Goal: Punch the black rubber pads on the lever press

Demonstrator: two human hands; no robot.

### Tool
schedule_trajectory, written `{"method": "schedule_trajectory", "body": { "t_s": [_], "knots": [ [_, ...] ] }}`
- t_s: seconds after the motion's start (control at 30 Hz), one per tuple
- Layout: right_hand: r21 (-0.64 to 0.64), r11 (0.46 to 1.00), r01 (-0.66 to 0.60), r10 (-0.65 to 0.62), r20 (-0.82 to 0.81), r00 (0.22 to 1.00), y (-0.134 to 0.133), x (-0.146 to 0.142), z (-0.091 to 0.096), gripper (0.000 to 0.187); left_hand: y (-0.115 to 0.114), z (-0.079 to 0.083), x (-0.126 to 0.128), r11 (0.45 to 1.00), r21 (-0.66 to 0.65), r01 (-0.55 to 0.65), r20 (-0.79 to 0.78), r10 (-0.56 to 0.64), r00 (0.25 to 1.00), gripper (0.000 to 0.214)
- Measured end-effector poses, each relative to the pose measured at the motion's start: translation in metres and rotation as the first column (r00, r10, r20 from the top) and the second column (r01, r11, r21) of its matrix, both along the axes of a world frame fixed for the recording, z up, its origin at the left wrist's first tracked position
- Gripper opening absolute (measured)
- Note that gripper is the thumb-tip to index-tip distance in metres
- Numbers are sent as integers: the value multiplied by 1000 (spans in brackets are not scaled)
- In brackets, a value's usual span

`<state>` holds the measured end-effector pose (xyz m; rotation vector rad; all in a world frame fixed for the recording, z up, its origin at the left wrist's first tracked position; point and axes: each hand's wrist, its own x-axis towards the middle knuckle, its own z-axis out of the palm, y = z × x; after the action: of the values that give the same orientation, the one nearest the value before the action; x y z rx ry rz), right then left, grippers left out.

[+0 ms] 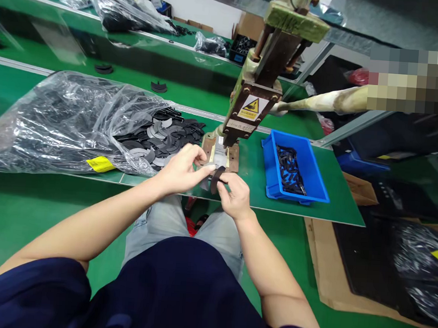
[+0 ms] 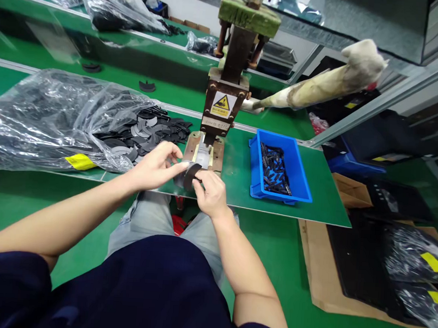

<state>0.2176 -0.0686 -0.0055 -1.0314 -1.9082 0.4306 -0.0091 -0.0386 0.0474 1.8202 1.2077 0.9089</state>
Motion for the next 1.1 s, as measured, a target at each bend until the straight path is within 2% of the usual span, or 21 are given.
{"method": "schedule_trajectory", "body": {
  "t_s": [0.07, 0.1, 0.17, 0.27, 0.37, 0.43, 0.5, 0.57, 0.67, 0.8, 0.87, 0.97, 1.03, 1.1],
  "knots": [
    [18, 1000, -4, 3, 31, 1000, 0, -1, -2, 16, -4, 1, 3, 970, 244, -1, -103, 27, 994, 28],
    [24, 1000, -5, 4, 42, 999, -1, -2, -2, 16, -4, 0, 5, 955, 294, 42, -141, 0, 990, 26],
    [32, 999, -7, 5, 53, 999, -1, -2, -3, 16, -3, -2, 8, 954, 280, 104, -168, -58, 984, 27],
    [29, 1000, -1, -1, 48, 999, -2, -1, -3, 14, 4, -9, 12, 986, 147, 78, -122, -60, 991, 31],
    [19, 1000, 23, -23, 17, 1000, -3, 3, -3, 14, 6, -14, 13, 998, -56, 20, 28, -18, 999, 30],
    [9, 1000, 28, -28, -3, 1000, -3, 6, -5, 15, 6, -15, 13, 964, -241, 113, 167, -73, 983, 39],
    [-5, 1000, 25, -25, -16, 1000, -3, 11, -9, 19, 7, -16, 9, 885, -388, 258, 254, -166, 953, 43],
    [-20, 999, 43, -43, -30, 999, -5, 19, -14, 31, 16, -21, 2, 850, -453, 270, 259, -164, 952, 45],
    [-32, 994, 108, -110, -61, 992, -13, 33, -21, 43, 48, -35, -12, 864, -500, 61, 237, 69, 969, 43],
    [-25, 987, 159, -160, -79, 984, -27, 46, -25, 36, 126, -45, -18, 748, -642, -169, 194, 372, 908, 39],
    [-16, 986, 167, -168, -69, 983, -32, 48, -24, 34, 171, -39, -11, 729, -649, -217, 198, 438, 877, 35],
    [0, 982, 190, -190, -38, 981, -34, 54, -18, 33, 225, -24, 5, 769, -587, -253, 260, 475, 841, 26],
    [6, 973, 231, -231, -12, 973, -32, 66, -12, 31, 244, -19, 13, 783, -552, -285, 286, 499, 818, 24],
    [4, 953, 302, -302, 14, 953, -28, 89, -5, 27, 246, -23, 15, 786, -528, -322, 281, 519, 807, 24]
  ]
}}
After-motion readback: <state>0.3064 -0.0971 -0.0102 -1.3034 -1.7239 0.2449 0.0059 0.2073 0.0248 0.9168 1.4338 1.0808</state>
